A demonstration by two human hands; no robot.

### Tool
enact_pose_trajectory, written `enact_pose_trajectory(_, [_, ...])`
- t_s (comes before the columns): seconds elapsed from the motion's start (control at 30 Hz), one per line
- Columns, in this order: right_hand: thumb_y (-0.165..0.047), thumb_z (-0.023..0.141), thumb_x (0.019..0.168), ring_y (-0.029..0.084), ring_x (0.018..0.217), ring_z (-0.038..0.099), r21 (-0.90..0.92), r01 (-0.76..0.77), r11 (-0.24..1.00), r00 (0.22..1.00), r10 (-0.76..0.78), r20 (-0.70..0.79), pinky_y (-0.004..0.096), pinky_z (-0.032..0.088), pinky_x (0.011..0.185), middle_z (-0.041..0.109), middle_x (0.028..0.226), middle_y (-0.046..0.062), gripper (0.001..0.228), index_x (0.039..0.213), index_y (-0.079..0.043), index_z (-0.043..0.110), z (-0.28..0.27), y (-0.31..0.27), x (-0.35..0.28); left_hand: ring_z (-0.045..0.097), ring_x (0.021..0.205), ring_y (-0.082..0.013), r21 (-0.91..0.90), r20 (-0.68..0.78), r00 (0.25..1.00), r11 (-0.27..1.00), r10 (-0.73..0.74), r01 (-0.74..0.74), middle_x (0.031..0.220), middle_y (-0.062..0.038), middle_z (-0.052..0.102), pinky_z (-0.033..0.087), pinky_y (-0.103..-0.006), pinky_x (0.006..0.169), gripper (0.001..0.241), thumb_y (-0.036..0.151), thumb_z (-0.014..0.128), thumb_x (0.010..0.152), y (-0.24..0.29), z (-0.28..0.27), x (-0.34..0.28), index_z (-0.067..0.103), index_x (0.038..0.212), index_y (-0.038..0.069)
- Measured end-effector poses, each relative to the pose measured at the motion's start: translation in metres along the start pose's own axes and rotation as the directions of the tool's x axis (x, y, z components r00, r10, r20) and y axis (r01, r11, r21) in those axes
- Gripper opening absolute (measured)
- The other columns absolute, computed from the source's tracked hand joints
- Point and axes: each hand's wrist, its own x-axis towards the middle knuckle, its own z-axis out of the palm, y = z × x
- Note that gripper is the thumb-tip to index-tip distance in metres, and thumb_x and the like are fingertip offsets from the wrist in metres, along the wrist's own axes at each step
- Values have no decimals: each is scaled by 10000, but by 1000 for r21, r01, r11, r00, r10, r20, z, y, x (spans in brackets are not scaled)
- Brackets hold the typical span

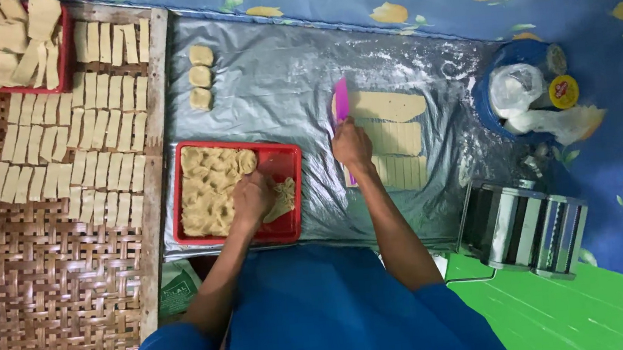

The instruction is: Using a manual pasta machine to flatten dough and a scraper to cut it into rectangular strips.

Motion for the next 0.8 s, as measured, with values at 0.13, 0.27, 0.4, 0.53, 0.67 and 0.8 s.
enact_pose_trajectory(0.13, [-329, 300, 1061, 500, 1089, 692, 5, 15, 1000, 999, -15, 52, 618, 540, 930, 727, 1037, 306, 391, 1156, -56, 563, -7, -16, -39, 749, 895, -433, 15, 55, 998, 1000, -5, 4, 865, -174, 769, 620, -546, 777, 226, 276, 598, 829, 4, -4, -1, 801, 876, 188])
enact_pose_trajectory(0.27, [-321, 328, 1061, 604, 1123, 604, 210, 101, 972, 993, -112, 39, 706, 433, 981, 667, 1072, 405, 466, 1105, 46, 613, -16, -14, -66, 733, 913, -441, -99, 59, 995, 992, 85, -79, 908, -203, 758, 584, -599, 770, 280, 238, 573, 818, 44, -65, -25, 750, 982, 95])
enact_pose_trajectory(0.4, [-325, 392, 1076, 559, 1110, 616, 430, 206, 879, 978, -182, -98, 647, 468, 894, 686, 1041, 333, 409, 1040, 10, 623, -20, 6, -96, 646, 1160, -436, -336, 9, 963, 908, 270, -251, 1144, -218, 720, 535, -555, 947, 356, 209, 607, 881, 82, -85, -40, 724, 1200, 103])
enact_pose_trajectory(0.53, [-150, 454, 1109, 563, 1127, 592, 510, 389, 767, 912, -242, -332, 625, 479, 905, 594, 1007, 476, 328, 1034, 116, 630, 24, 72, -110, 613, 1243, -386, -225, -67, 915, 887, 398, -403, 1213, -156, 690, 542, -498, 988, 359, 195, 603, 908, 113, -52, 15, 725, 1242, 145])
enact_pose_trajectory(0.67, [-250, 467, 1106, 528, 1065, 627, 590, 194, 784, 980, -124, -157, 630, 447, 902, 655, 1011, 372, 374, 1020, 65, 650, 27, 111, -145, 645, 1063, -410, -85, -251, 791, 801, 558, -593, 1131, -168, 629, 586, -510, 839, 321, 124, 650, 842, 131, 1, 74, 701, 1150, 50])
enact_pose_trajectory(0.8, [-174, 435, 1100, 170, 833, 572, 726, 157, 669, 984, -44, -172, 372, 464, 795, 627, 844, 12, 320, 853, -103, 625, 60, 161, -160, 628, 1027, -472, -20, -381, 622, 666, 684, -745, 1059, -225, 612, 550, -475, 845, 388, 200, 391, 842, 100, 83, 137, 700, 1009, 36])
